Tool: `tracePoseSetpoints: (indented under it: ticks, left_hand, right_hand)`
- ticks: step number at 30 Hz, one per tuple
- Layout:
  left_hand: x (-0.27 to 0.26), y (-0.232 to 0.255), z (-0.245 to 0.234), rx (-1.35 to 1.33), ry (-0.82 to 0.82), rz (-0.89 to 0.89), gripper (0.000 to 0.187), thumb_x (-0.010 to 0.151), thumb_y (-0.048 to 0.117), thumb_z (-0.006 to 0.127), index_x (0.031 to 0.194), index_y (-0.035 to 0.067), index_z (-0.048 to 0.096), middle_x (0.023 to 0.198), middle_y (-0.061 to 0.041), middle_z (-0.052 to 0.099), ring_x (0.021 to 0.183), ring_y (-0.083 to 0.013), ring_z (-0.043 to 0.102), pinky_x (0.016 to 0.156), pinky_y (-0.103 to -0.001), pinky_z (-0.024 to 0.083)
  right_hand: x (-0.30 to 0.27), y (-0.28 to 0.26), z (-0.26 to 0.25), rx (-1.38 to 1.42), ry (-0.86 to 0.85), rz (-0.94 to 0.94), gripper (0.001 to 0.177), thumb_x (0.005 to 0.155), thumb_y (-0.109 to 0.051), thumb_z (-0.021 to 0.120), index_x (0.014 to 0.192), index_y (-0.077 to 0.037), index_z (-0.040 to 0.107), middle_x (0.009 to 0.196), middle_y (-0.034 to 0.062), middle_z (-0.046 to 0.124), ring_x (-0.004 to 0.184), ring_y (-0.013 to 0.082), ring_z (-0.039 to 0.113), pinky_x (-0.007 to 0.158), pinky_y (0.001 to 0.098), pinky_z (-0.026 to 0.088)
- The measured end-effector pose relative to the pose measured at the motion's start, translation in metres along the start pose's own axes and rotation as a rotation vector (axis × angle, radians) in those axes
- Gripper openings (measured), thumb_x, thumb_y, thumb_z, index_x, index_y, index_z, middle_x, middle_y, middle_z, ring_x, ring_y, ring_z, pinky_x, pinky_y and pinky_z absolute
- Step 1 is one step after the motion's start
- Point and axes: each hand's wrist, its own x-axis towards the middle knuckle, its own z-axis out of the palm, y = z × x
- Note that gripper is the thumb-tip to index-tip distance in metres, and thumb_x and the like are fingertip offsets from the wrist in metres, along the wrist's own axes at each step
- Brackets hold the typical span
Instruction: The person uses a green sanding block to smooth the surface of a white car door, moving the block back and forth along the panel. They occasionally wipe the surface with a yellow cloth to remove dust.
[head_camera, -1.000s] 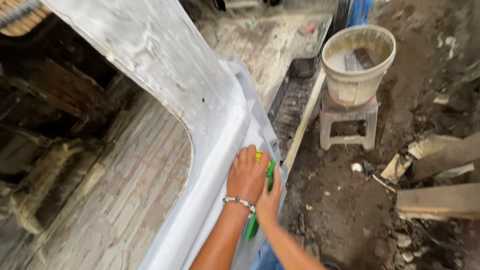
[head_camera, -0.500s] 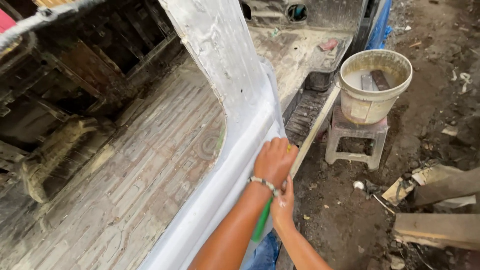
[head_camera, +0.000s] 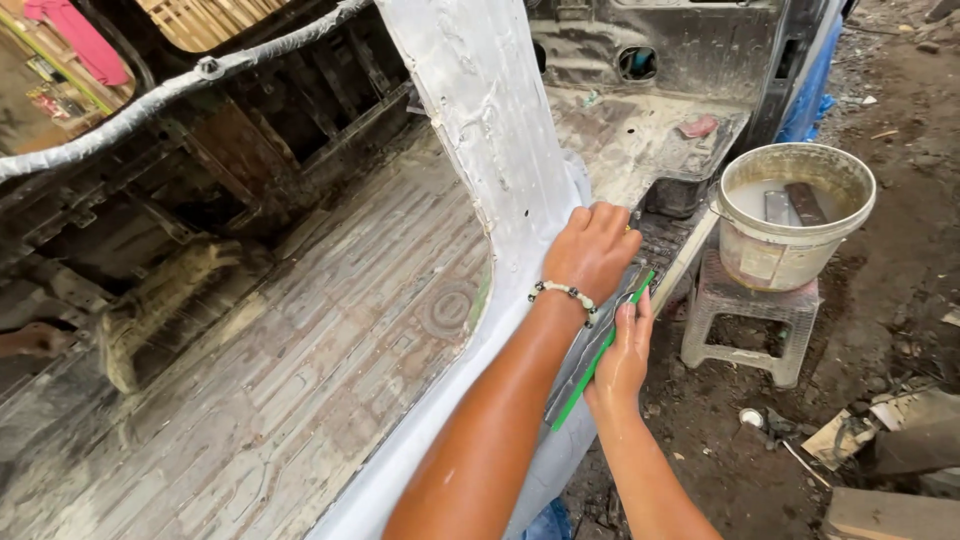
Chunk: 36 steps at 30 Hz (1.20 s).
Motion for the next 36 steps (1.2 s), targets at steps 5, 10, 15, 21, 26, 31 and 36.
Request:
tracePoseSetpoints:
  ticks: [5, 10, 15, 21, 26, 31, 36]
  left_hand:
    - [-0.035, 0.005, -0.033, -0.079, 0.035, 0.130, 0.009, 0.080, 0.018, 0.063, 0.086, 0.014, 0.067, 0.110, -0.009, 0.061, 0.111, -0.0257, 0.056, 0.088, -0.038, 0.042]
    - [-0.105, 0.011, -0.098, -0.035, -0.063, 0.177, 0.006, 0.086, 0.018, 0.063, 0.085, 0.013, 0.065, 0.105, -0.008, 0.061, 0.111, -0.0253, 0.056, 0.093, -0.037, 0.043]
    - [-0.197, 0.011, -0.193, -0.231, -0.042, 0.148, 0.005, 0.089, 0.015, 0.061, 0.091, 0.012, 0.065, 0.107, -0.008, 0.062, 0.109, -0.0273, 0.056, 0.093, -0.039, 0.045]
    - [-0.280, 0.018, -0.294, -0.024, -0.206, 0.135, 0.010, 0.085, 0.013, 0.060, 0.094, 0.014, 0.065, 0.117, -0.009, 0.063, 0.108, -0.0276, 0.058, 0.088, -0.039, 0.045]
    - [-0.300, 0.011, -0.310, -0.115, -0.242, 0.021, 0.034, 0.081, 0.013, 0.061, 0.115, 0.011, 0.065, 0.119, -0.012, 0.062, 0.110, -0.0306, 0.056, 0.090, -0.042, 0.044]
    - [-0.293, 0.006, -0.297, -0.023, -0.317, 0.052, 0.039, 0.080, 0.013, 0.062, 0.118, 0.007, 0.061, 0.122, -0.014, 0.060, 0.111, -0.0320, 0.056, 0.091, -0.043, 0.044]
    - [-0.281, 0.005, -0.280, -0.007, -0.335, 0.055, 0.033, 0.082, 0.010, 0.061, 0.115, 0.007, 0.062, 0.121, -0.014, 0.061, 0.110, -0.0297, 0.056, 0.090, -0.042, 0.044]
  right_hand:
    - [-0.021, 0.019, -0.033, -0.121, 0.001, 0.051, 0.058, 0.106, -0.026, 0.048, 0.160, -0.014, 0.032, 0.158, 0.0107, 0.043, 0.140, 0.0211, 0.043, 0.115, 0.0368, 0.036]
    - [-0.084, -0.007, -0.008, -0.147, 0.027, 0.157, 0.058, 0.103, -0.027, 0.047, 0.159, -0.020, 0.034, 0.156, 0.0063, 0.043, 0.141, 0.0198, 0.041, 0.115, 0.0382, 0.035]
    - [-0.142, 0.019, -0.002, -0.198, 0.055, 0.099, 0.056, 0.104, -0.028, 0.049, 0.158, -0.021, 0.038, 0.155, 0.0058, 0.045, 0.141, 0.0203, 0.042, 0.114, 0.0365, 0.034]
    - [-0.229, 0.015, 0.033, -0.226, -0.034, 0.018, 0.059, 0.104, -0.030, 0.054, 0.159, -0.015, 0.042, 0.131, 0.0124, 0.051, 0.118, 0.0234, 0.046, 0.101, 0.0377, 0.039]
    - [-0.275, 0.025, 0.070, -0.409, -0.129, -0.252, 0.061, 0.101, -0.026, 0.060, 0.156, -0.009, 0.037, 0.132, 0.0113, 0.051, 0.116, 0.0241, 0.053, 0.102, 0.0376, 0.044]
    - [-0.186, 0.017, 0.087, -0.621, -0.037, -0.343, 0.063, 0.102, -0.028, 0.060, 0.157, -0.008, 0.039, 0.137, 0.0194, 0.046, 0.127, 0.0295, 0.049, 0.112, 0.0399, 0.036]
    - [-0.002, 0.014, 0.069, -0.600, 0.091, -0.375, 0.060, 0.103, -0.034, 0.058, 0.153, -0.006, 0.045, 0.139, 0.0206, 0.055, 0.128, 0.0317, 0.055, 0.112, 0.0412, 0.042]
